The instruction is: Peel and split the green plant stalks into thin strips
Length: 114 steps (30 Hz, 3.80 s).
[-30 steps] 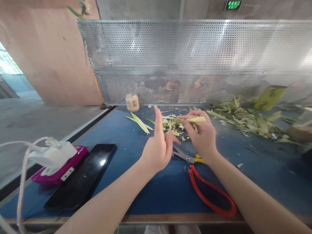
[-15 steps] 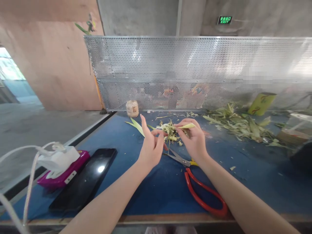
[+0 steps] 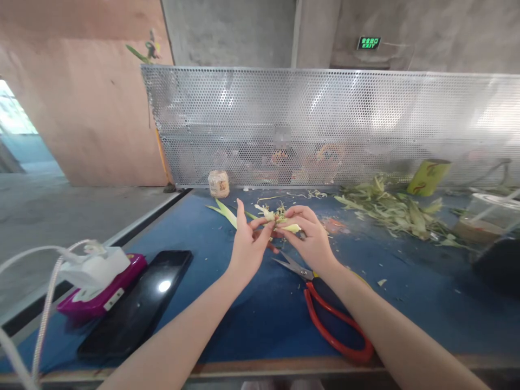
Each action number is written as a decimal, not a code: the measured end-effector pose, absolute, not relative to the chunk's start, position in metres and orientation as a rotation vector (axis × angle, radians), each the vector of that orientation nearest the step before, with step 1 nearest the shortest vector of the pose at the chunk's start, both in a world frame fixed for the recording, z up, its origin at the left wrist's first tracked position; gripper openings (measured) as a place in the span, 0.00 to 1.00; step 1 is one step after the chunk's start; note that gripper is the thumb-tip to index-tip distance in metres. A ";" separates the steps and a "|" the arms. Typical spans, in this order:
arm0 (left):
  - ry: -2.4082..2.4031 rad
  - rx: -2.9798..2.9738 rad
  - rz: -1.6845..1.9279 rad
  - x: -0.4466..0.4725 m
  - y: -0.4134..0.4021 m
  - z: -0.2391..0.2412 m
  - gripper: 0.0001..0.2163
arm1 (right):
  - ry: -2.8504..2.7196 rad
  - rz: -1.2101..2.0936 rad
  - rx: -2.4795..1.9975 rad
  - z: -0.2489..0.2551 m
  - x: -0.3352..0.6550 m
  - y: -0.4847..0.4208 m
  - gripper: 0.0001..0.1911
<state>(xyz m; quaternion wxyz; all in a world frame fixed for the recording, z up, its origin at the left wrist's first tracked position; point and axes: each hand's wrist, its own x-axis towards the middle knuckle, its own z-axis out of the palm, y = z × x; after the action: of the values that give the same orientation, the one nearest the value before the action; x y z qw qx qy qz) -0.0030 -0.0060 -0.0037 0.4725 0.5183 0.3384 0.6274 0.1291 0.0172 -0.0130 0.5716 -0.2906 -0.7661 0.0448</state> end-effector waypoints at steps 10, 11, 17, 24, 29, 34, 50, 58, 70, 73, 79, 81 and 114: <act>0.784 0.984 1.570 -0.005 0.003 -0.010 0.46 | -1.817 0.034 -0.645 -0.013 0.130 0.016 0.04; 0.793 1.001 1.590 -0.005 0.003 -0.010 0.46 | -1.826 0.032 -0.645 -0.013 0.130 0.016 0.04; 0.753 0.979 1.593 -0.006 0.004 -0.008 0.46 | -1.863 0.050 -0.634 -0.016 0.128 0.018 0.04; 0.725 0.875 1.549 -0.008 0.007 -0.014 0.45 | -1.881 0.171 -0.743 -0.015 0.128 0.019 0.01; 0.831 1.127 1.557 -0.010 0.007 -0.012 0.48 | -1.820 0.428 -0.873 -0.017 0.128 0.023 0.05; 0.901 1.388 1.508 -0.014 0.005 -0.009 0.48 | -1.687 0.667 -0.990 -0.019 0.127 0.028 0.11; 0.809 1.244 1.556 -0.014 0.006 -0.006 0.53 | -1.931 0.571 -1.115 -0.018 0.130 0.026 0.20; 0.865 1.301 1.460 -0.015 0.006 -0.009 0.52 | -2.017 0.018 -1.040 -0.018 0.134 0.026 0.10; 0.838 1.269 1.482 -0.013 0.004 -0.008 0.52 | -1.907 0.379 -1.078 -0.016 0.129 0.024 0.11; 0.816 1.130 1.527 -0.010 0.004 -0.009 0.52 | -1.842 0.528 -1.034 -0.017 0.129 0.025 0.11; 0.807 1.058 1.539 -0.008 0.004 -0.010 0.50 | -1.786 0.591 -1.038 -0.015 0.126 0.022 0.13; 0.810 1.083 1.538 -0.009 0.004 -0.009 0.50 | -1.784 0.634 -1.038 -0.015 0.125 0.021 0.13; 0.842 1.242 1.335 -0.008 0.001 -0.011 0.51 | -1.505 0.905 -1.064 -0.002 0.135 0.022 0.08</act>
<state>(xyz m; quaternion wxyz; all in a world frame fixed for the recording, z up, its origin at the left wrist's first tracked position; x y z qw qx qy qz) -0.0084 0.0007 -0.0106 0.5368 0.5219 0.3536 0.5607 0.1354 0.0219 -0.0024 0.5175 -0.4434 -0.6272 0.3771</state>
